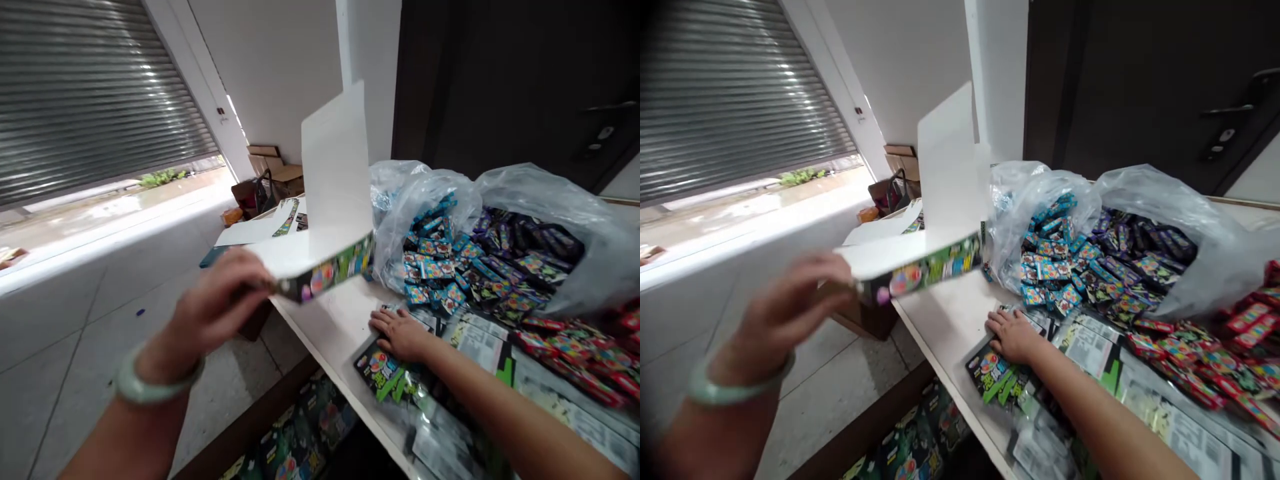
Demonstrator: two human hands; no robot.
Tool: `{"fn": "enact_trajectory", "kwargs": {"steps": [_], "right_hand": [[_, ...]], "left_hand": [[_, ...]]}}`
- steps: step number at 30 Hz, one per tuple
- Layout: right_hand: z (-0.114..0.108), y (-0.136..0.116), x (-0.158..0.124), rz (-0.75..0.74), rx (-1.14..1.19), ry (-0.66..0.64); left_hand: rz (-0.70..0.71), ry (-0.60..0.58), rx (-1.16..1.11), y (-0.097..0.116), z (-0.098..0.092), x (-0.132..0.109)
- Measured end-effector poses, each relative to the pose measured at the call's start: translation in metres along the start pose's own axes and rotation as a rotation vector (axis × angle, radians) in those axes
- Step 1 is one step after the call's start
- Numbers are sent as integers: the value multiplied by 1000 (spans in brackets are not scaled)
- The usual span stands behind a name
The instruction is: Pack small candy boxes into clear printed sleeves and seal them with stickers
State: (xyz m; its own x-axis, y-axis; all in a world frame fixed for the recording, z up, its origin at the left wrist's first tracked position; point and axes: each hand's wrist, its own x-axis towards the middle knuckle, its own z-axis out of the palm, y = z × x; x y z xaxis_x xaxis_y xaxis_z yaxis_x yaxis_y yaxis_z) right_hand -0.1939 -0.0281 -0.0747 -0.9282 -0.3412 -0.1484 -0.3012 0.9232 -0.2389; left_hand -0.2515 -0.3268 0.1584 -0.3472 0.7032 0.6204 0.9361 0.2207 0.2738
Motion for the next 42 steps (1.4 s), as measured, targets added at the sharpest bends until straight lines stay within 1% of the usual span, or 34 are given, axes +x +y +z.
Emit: {"fn": "enact_trajectory", "kwargs": {"steps": [1,3,4,6,8,10,13,16,20,23,25,28,30,32,34,35,36,38,40,42], "right_hand": [[-2,0,1,-4,-2,-8],[-7,-1,1,-4,-19,-22],[-9,-2,1,1,-30,-27],[-13,-5,-2,16,-55,-37],[-16,-8,-9,33,-80,-44],[-17,-9,-17,47,-100,-46],[-15,-8,-29,64,-109,-29],[-11,-4,-38,74,-91,2],[-7,1,-44,65,-49,31],[-4,3,-49,57,-25,54],[-2,2,-52,53,-10,67],[0,-1,-58,41,13,84],[-1,-3,-63,39,30,103],[-3,-3,-70,63,43,142],[-6,2,-80,130,51,199],[-7,6,-86,174,55,227],[-7,10,-92,217,61,252],[-9,20,-104,284,79,285],[-12,27,-111,319,103,315],[-19,30,-108,326,136,360]], "left_hand": [[-11,-72,20,8,11,-25],[-7,-183,45,13,41,-67],[-7,-208,52,11,59,-83],[-12,-265,61,1,95,-105],[7,-338,84,-11,127,-119],[21,-412,67,-22,151,-127],[10,-507,-2,-35,176,-134],[-11,-557,-43,-45,193,-133],[-75,-591,-83,-55,212,-116],[-146,-588,-92,-51,215,-101],[-193,-552,-96,-39,211,-93],[-248,-456,-120,-8,210,-83],[-247,-440,-161,15,220,-80],[-228,-463,-194,34,239,-79],[-230,-466,-192,46,257,-80],[-239,-456,-182,48,263,-79],[-250,-437,-171,48,266,-78],[-281,-386,-145,40,264,-72],[-330,-331,-104,23,251,-65],[-393,-301,-46,3,234,-61]]}}
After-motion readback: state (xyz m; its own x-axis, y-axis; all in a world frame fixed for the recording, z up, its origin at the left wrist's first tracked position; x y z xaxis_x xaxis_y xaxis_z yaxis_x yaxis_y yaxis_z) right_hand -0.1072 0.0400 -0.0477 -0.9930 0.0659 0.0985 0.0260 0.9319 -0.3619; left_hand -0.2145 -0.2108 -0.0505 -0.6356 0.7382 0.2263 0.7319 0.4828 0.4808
